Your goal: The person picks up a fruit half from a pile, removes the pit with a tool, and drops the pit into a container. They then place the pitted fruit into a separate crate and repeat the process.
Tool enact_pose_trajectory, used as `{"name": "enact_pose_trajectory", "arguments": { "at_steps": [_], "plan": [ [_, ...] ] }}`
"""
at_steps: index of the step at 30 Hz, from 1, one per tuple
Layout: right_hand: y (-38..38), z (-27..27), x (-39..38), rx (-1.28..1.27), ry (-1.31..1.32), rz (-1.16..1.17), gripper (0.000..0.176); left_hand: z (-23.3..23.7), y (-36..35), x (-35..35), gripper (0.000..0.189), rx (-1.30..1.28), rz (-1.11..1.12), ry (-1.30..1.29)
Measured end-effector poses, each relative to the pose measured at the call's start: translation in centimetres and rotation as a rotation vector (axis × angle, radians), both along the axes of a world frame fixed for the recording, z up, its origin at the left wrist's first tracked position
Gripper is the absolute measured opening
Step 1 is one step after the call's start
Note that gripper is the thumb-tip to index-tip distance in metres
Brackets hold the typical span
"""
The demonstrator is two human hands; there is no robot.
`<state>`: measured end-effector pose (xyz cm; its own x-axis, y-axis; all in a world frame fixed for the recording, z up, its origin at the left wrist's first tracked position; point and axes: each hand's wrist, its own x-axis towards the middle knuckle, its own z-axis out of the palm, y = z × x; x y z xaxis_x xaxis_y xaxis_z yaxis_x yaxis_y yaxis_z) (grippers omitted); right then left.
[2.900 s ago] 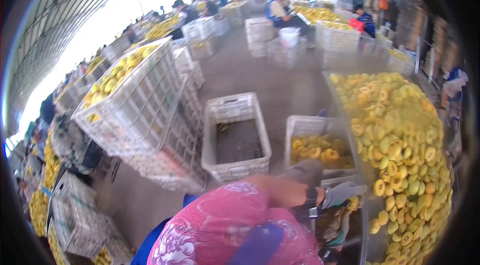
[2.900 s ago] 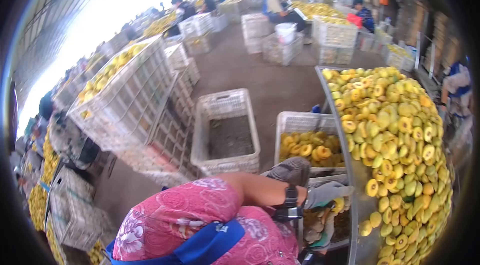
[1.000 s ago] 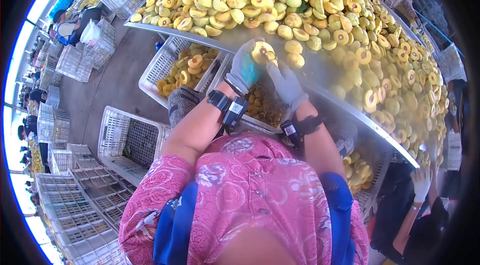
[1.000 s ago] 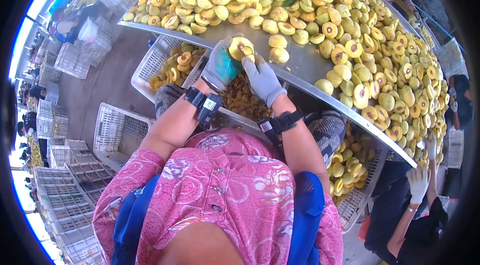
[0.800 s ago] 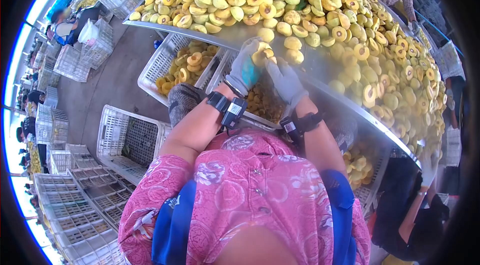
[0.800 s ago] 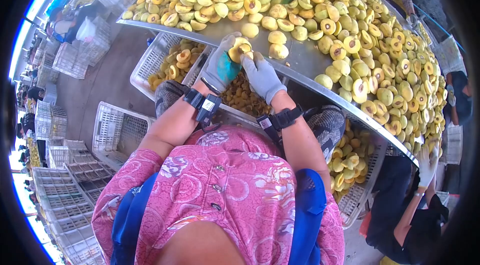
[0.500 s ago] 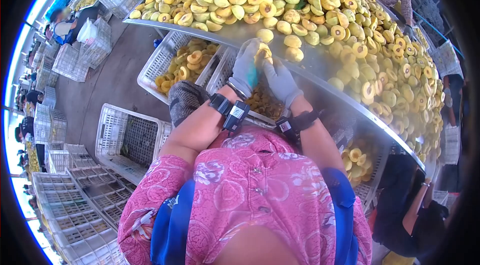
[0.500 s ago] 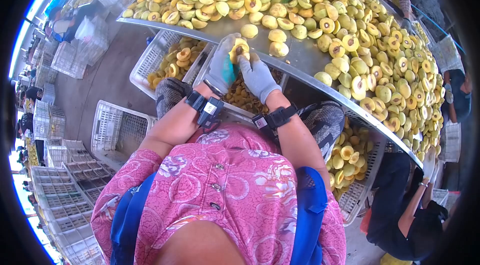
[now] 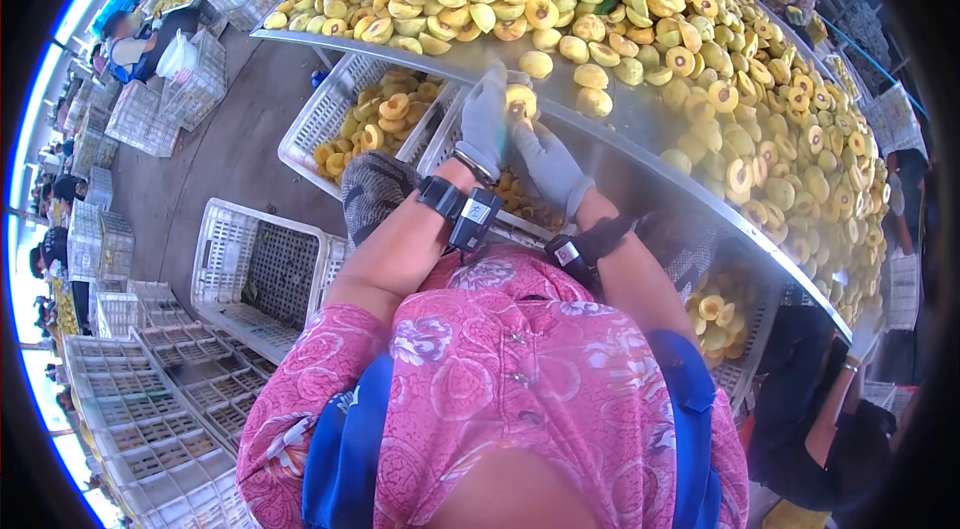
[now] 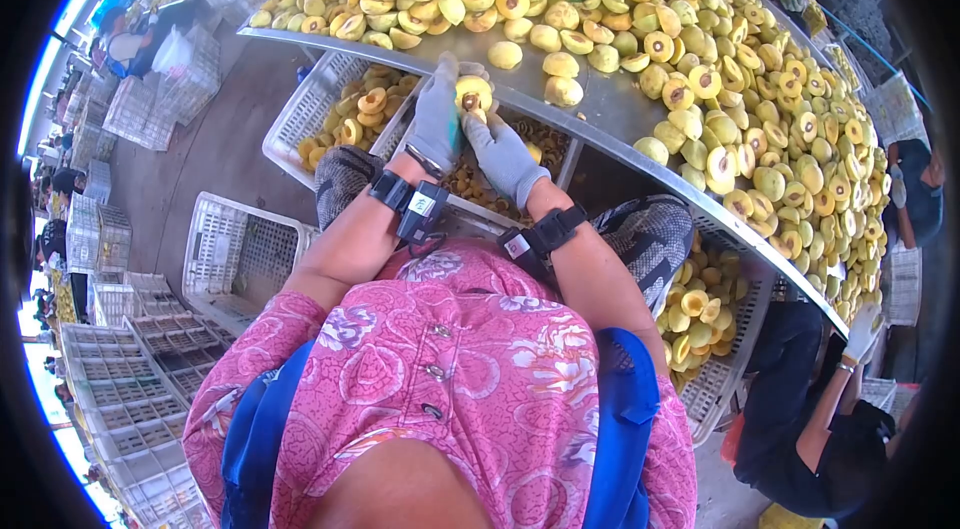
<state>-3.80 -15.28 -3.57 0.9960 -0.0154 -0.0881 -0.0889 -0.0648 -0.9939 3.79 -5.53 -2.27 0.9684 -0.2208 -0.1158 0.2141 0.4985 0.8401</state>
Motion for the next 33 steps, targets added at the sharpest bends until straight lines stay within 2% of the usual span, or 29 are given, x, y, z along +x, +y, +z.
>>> {"name": "enact_pose_trajectory", "arguments": {
  "at_steps": [1,3,5,7,10,11,12,13,14,15,17,20,21,25,28,30,31,33],
  "plan": [
    [0.1,-0.1,0.1,0.098,0.048,0.022,0.041,0.1,0.0,0.0,0.044,0.102,0.033,-0.059],
    [-0.3,0.4,0.0,0.271,0.186,0.091,0.039,-0.1,0.2,0.4,0.044,0.119,0.003,-0.072],
    [-0.9,3.3,-1.2,0.419,0.376,0.187,0.037,0.0,0.4,0.5,0.043,0.075,-0.041,-0.033],
    [-0.3,0.7,-0.3,0.311,0.22,0.118,0.037,0.8,0.5,0.3,0.041,-0.028,-0.096,0.054],
    [0.0,0.5,-0.1,0.293,0.164,0.105,0.041,1.5,0.2,-0.9,0.038,0.163,0.076,-0.099],
    [-0.4,-0.1,0.0,0.216,0.117,0.131,0.042,-0.1,0.2,-0.4,0.035,0.178,0.102,-0.181],
    [-0.8,-0.7,0.2,0.139,0.07,0.154,0.044,-3.7,0.1,1.5,0.032,0.236,0.142,-0.244],
    [-1.4,-1.7,0.3,0.055,0.047,0.212,0.043,-2.2,0.3,1.1,0.032,0.062,0.021,-0.151],
    [-0.8,-3.6,1.0,0.136,-0.109,0.114,0.041,-0.8,0.6,0.7,0.032,-0.098,-0.089,-0.037],
    [-0.3,-4.1,1.1,0.011,-0.15,0.054,0.039,-0.4,0.7,0.6,0.033,-0.042,-0.104,-0.044],
    [0.0,-0.7,-0.1,0.169,0.017,0.094,0.04,0.5,0.0,-0.1,0.033,0.176,0.114,-0.146],
    [0.4,1.8,-1.1,0.354,0.17,0.175,0.046,0.4,-0.3,0.0,0.039,0.125,0.097,-0.066],
    [0.4,2.4,-1.0,0.345,0.178,0.192,0.046,0.8,0.4,0.1,0.039,0.014,-0.045,0.022],
    [0.3,2.5,-1.9,0.505,0.371,0.305,0.046,2.4,2.8,-0.6,0.046,0.296,-0.256,-0.179],
    [0.4,4.0,-2.5,0.645,0.486,0.337,0.042,2.7,3.9,-0.8,0.048,0.292,-0.342,-0.152],
    [0.7,3.2,-2.6,0.737,0.497,0.358,0.04,1.7,3.9,-0.2,0.051,0.186,-0.407,-0.155],
    [1.2,3.1,-2.7,0.705,0.387,0.33,0.037,0.8,3.9,0.3,0.051,0.102,-0.442,-0.154],
    [0.7,2.1,-2.3,0.869,0.512,0.425,0.034,-0.6,4.5,0.6,0.052,-0.062,-0.504,-0.059]
  ]
}}
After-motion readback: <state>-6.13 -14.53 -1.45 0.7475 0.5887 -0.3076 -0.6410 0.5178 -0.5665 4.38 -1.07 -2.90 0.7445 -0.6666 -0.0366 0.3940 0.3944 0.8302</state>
